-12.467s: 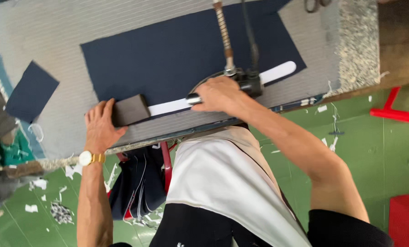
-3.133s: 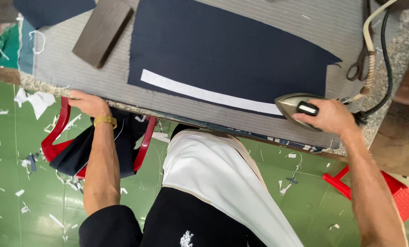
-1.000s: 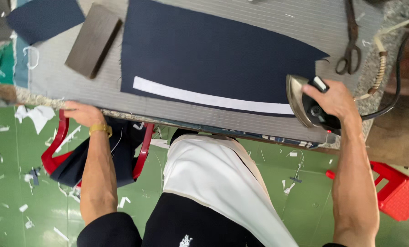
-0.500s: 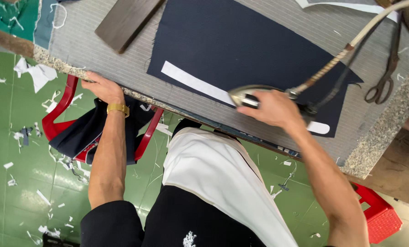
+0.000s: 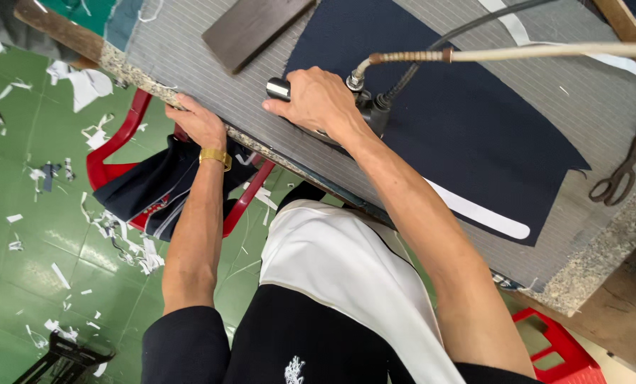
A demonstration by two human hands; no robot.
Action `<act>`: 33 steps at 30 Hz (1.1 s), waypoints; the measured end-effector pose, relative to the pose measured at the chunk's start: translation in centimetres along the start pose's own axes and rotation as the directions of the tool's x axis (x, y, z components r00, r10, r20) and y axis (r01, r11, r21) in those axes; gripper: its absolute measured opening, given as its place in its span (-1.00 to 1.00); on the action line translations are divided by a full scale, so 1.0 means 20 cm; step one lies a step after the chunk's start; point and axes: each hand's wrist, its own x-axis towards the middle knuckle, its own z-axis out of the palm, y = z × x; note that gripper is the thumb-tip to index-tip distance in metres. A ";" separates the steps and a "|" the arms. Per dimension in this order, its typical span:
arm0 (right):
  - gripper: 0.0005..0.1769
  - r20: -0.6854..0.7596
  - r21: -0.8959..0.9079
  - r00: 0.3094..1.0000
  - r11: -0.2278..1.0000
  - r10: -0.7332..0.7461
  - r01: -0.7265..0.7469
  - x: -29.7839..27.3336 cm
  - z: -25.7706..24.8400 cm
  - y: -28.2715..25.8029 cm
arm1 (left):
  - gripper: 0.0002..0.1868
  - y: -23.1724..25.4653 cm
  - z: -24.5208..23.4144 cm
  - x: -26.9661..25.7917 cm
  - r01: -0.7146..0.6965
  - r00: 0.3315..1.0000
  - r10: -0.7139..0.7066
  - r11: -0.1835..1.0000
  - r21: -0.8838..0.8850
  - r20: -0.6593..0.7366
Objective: The person irons a dark blue fabric piece with white stripes on a work table. They use a steam iron and a wooden pressing block to smooth the fabric, repeatedly adjusting the fabric and ironing different sections.
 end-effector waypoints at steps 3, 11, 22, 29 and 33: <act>-0.29 -0.006 0.019 1.000 1.000 0.023 -0.023 -0.01 -0.02 -0.03 | -0.36 0.06 -0.05 0.00 0.014 0.998 0.001 0.962 0.273 -0.055; -0.29 0.118 0.025 0.979 0.985 0.168 -0.172 -0.21 0.05 0.08 | -0.30 0.97 -0.15 -0.16 -0.865 0.469 0.781 0.501 0.037 0.412; -0.35 0.106 0.031 0.795 0.797 0.598 -0.603 -1.21 -0.20 0.72 | -0.29 1.18 0.07 -0.13 -0.948 0.064 0.831 0.223 -0.225 0.552; -0.37 -0.041 0.201 0.569 0.564 0.822 -0.801 -1.85 -0.23 1.21 | -0.39 1.31 0.02 -0.68 -0.902 -0.091 0.844 0.156 -0.403 0.529; -0.38 -0.152 0.223 0.495 0.517 0.856 -0.826 -2.05 -0.16 1.41 | -0.34 1.32 0.04 -1.27 -0.783 -0.395 0.691 0.092 -0.616 0.606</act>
